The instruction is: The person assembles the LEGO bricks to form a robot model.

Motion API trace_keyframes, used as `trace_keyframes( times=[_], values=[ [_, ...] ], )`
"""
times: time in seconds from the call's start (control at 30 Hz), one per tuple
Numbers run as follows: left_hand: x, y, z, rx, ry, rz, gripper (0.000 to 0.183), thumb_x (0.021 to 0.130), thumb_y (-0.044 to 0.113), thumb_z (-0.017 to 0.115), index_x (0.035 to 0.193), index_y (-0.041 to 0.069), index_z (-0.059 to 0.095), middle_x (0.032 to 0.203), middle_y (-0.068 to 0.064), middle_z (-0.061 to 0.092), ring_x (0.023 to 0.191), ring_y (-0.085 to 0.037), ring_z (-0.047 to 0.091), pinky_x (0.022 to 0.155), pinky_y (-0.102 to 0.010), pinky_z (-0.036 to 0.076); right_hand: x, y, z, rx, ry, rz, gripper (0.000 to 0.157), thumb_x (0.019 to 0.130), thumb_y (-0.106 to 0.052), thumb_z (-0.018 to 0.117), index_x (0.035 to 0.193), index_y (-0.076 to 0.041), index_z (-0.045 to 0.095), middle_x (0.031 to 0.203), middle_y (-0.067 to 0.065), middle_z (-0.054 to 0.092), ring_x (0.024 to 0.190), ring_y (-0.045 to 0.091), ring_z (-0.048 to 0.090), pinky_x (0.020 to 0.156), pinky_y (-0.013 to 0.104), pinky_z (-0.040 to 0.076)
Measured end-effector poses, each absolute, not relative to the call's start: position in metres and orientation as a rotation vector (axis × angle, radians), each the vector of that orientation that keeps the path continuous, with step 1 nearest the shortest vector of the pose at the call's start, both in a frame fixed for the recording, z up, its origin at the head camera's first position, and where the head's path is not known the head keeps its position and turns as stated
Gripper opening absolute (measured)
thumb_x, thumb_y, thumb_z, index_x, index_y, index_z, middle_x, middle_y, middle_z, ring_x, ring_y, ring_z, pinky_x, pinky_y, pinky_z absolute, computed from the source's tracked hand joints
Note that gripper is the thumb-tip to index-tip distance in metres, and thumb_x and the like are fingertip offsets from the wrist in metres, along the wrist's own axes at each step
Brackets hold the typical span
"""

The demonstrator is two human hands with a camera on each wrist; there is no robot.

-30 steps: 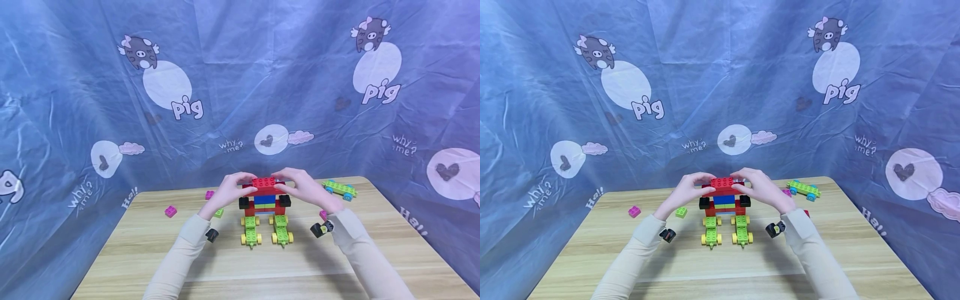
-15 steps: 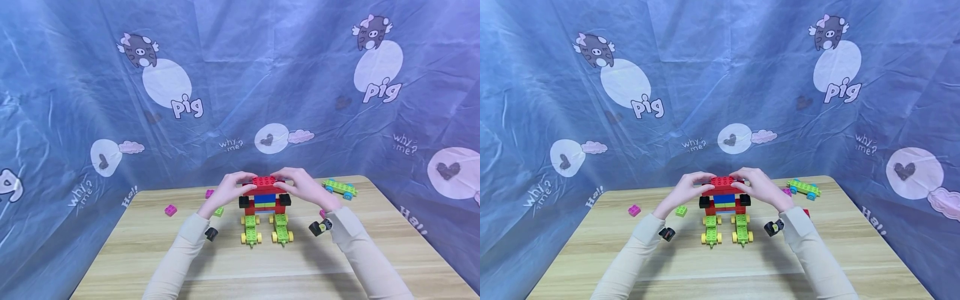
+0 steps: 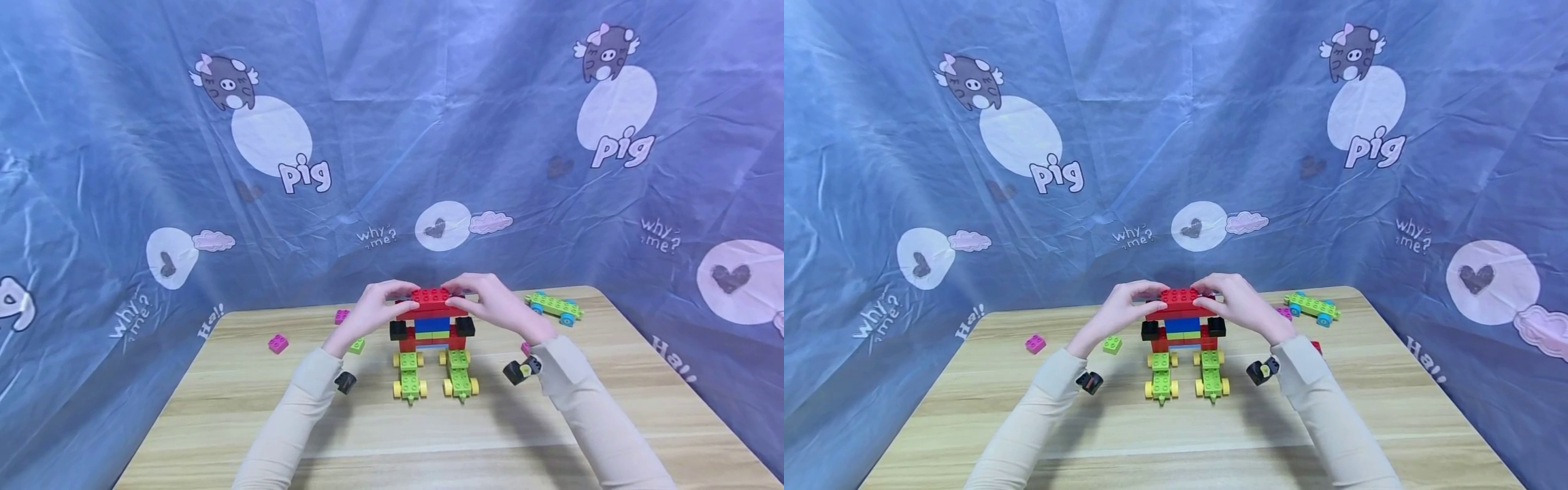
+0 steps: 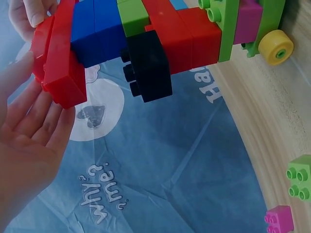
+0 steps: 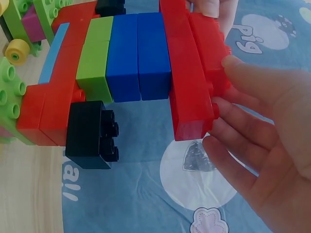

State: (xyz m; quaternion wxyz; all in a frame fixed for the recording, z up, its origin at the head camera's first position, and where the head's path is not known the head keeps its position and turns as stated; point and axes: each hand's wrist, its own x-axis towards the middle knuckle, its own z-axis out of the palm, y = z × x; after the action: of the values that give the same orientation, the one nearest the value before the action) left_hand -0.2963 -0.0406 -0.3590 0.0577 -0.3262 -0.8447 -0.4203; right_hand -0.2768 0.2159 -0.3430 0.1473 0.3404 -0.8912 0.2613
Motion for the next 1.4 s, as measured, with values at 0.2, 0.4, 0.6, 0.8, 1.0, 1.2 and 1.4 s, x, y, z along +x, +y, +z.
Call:
trace_keyframes(
  times=[0.2, 0.4, 0.6, 0.8, 1.0, 1.2, 1.4],
  values=[
    [-0.296, -0.0405, -0.3604, -0.969, -2.553, -1.303, 0.034, 0.082, 0.034, 0.071, 0.113, 0.02, 0.067, 0.111, 0.002, 0.069, 0.103, -0.01, 0.065, 0.095, -0.031, 0.052, -0.2763, 0.215, -0.3429, 0.975, -2.568, 0.781, 0.032, 0.085, -0.027, 0.068, 0.114, -0.015, 0.066, 0.104, -0.002, 0.07, 0.094, 0.011, 0.066, 0.082, 0.034, 0.057],
    [-0.2956, -0.0401, -0.3617, -0.967, -2.537, -1.328, 0.033, 0.081, 0.033, 0.072, 0.112, 0.021, 0.067, 0.11, 0.003, 0.07, 0.101, -0.009, 0.065, 0.094, -0.03, 0.053, -0.2758, 0.2151, -0.3432, 0.975, -2.559, 0.802, 0.032, 0.084, -0.027, 0.069, 0.113, -0.015, 0.066, 0.102, -0.003, 0.07, 0.093, 0.011, 0.065, 0.082, 0.035, 0.057],
    [-0.2956, -0.0399, -0.3623, -0.975, -2.536, -1.305, 0.033, 0.082, 0.032, 0.071, 0.113, 0.021, 0.067, 0.11, 0.003, 0.07, 0.101, -0.01, 0.065, 0.093, -0.03, 0.053, -0.2758, 0.2155, -0.3433, 0.987, -2.54, 0.814, 0.031, 0.084, -0.027, 0.07, 0.112, -0.016, 0.066, 0.101, -0.003, 0.07, 0.092, 0.011, 0.066, 0.081, 0.038, 0.057],
    [-0.2955, -0.0394, -0.3619, -0.981, -2.537, -1.3, 0.033, 0.083, 0.029, 0.071, 0.113, 0.018, 0.067, 0.109, 0.001, 0.07, 0.099, -0.011, 0.066, 0.093, -0.03, 0.053, -0.2763, 0.2161, -0.3434, 0.994, -2.544, 0.812, 0.03, 0.085, -0.028, 0.068, 0.112, -0.016, 0.067, 0.102, -0.003, 0.071, 0.092, 0.01, 0.067, 0.081, 0.035, 0.057],
    [-0.2961, -0.0397, -0.3638, -0.942, -2.529, -1.382, 0.032, 0.081, 0.03, 0.073, 0.111, 0.022, 0.068, 0.106, 0.003, 0.071, 0.098, -0.009, 0.066, 0.092, -0.031, 0.054, -0.2753, 0.2154, -0.3426, 0.979, -2.557, 0.791, 0.03, 0.084, -0.028, 0.069, 0.111, -0.016, 0.067, 0.102, -0.003, 0.071, 0.092, 0.01, 0.067, 0.08, 0.03, 0.057],
    [-0.2956, -0.0403, -0.3651, -0.938, -2.516, -1.399, 0.033, 0.079, 0.034, 0.073, 0.111, 0.026, 0.068, 0.108, 0.004, 0.07, 0.101, -0.011, 0.066, 0.093, -0.033, 0.053, -0.2743, 0.2145, -0.3429, 0.976, -2.542, 0.786, 0.029, 0.082, -0.026, 0.071, 0.109, -0.017, 0.067, 0.101, -0.004, 0.069, 0.09, 0.009, 0.066, 0.08, 0.03, 0.057],
    [-0.296, -0.0408, -0.3651, -0.944, -2.528, -1.403, 0.034, 0.079, 0.036, 0.073, 0.111, 0.026, 0.067, 0.11, 0.004, 0.07, 0.103, -0.012, 0.065, 0.094, -0.035, 0.052, -0.2756, 0.2144, -0.3445, 0.985, -2.518, 0.779, 0.029, 0.082, -0.026, 0.071, 0.109, -0.017, 0.066, 0.101, -0.004, 0.069, 0.091, 0.01, 0.066, 0.08, 0.03, 0.057]
  ],
)
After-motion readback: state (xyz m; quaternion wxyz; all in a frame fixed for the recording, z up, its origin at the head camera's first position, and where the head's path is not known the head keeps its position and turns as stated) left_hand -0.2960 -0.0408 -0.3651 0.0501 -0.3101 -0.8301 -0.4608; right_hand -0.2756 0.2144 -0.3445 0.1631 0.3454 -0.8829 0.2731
